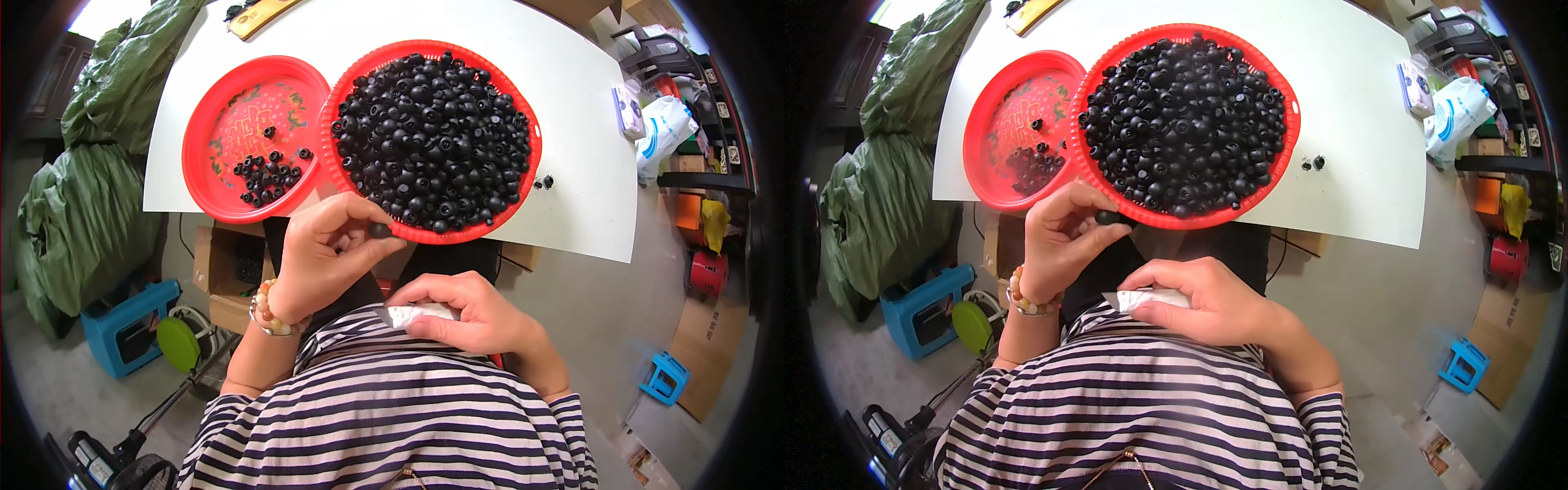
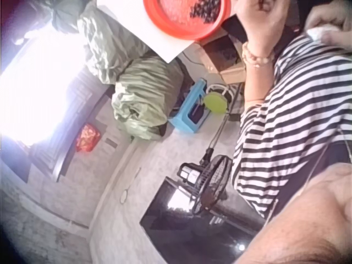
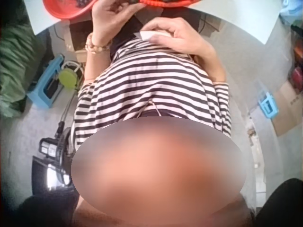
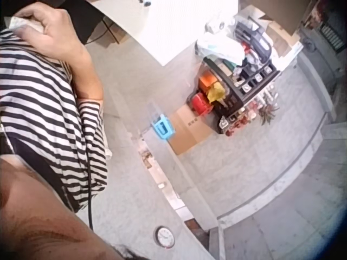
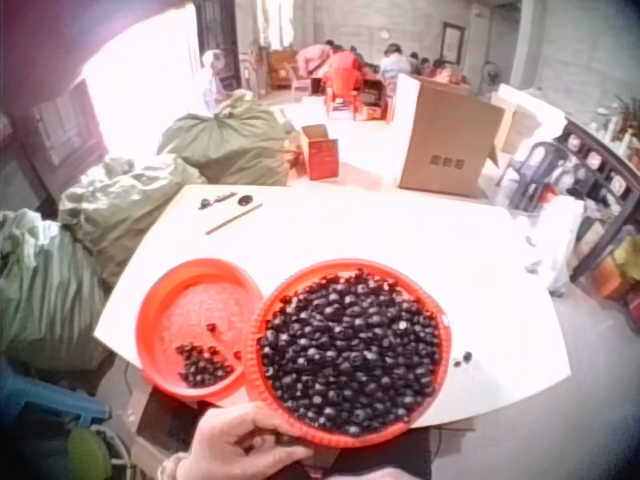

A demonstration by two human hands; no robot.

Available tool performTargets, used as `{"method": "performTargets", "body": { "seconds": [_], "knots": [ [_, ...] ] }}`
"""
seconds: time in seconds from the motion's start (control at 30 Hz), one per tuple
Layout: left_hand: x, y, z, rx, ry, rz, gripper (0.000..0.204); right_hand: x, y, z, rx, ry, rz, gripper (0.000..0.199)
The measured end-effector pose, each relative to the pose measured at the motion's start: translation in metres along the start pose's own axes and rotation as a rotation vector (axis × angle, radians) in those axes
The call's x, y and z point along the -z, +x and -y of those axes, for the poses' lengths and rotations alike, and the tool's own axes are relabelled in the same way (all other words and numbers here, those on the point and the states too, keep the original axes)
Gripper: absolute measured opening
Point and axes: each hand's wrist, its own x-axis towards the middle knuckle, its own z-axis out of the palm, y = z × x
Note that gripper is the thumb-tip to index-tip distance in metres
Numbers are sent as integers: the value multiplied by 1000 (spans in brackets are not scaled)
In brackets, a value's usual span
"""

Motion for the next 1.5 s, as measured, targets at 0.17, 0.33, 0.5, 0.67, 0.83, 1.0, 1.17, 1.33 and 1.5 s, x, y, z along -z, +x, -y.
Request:
{"method": "performTargets", "body": {
  "seconds": [0.17,0.33,0.5,0.67,0.83,1.0,1.17,1.33,1.5],
  "knots": [
    [4,-6,8,23,-144,97,18,7,0,17,-117,37,-52,32],
    [7,-9,-5,300,-330,212,17,3,1,15,-53,52,-159,34],
    [9,-10,0,114,-153,252,16,-1,7,16,30,-69,-164,29],
    [15,-9,5,87,-170,346,24,0,5,12,40,-54,-176,29],
    [12,-10,1,149,-372,301,25,3,4,11,49,-6,-200,29],
    [12,-10,2,134,-407,295,22,1,5,12,35,-21,-229,28],
    [14,-9,1,114,-352,310,21,1,6,10,56,-49,-235,28],
    [15,-10,5,64,-316,308,21,-1,7,9,56,-49,-243,27],
    [16,-11,4,23,-234,292,22,-2,8,9,34,-26,-245,26]
  ]
}}
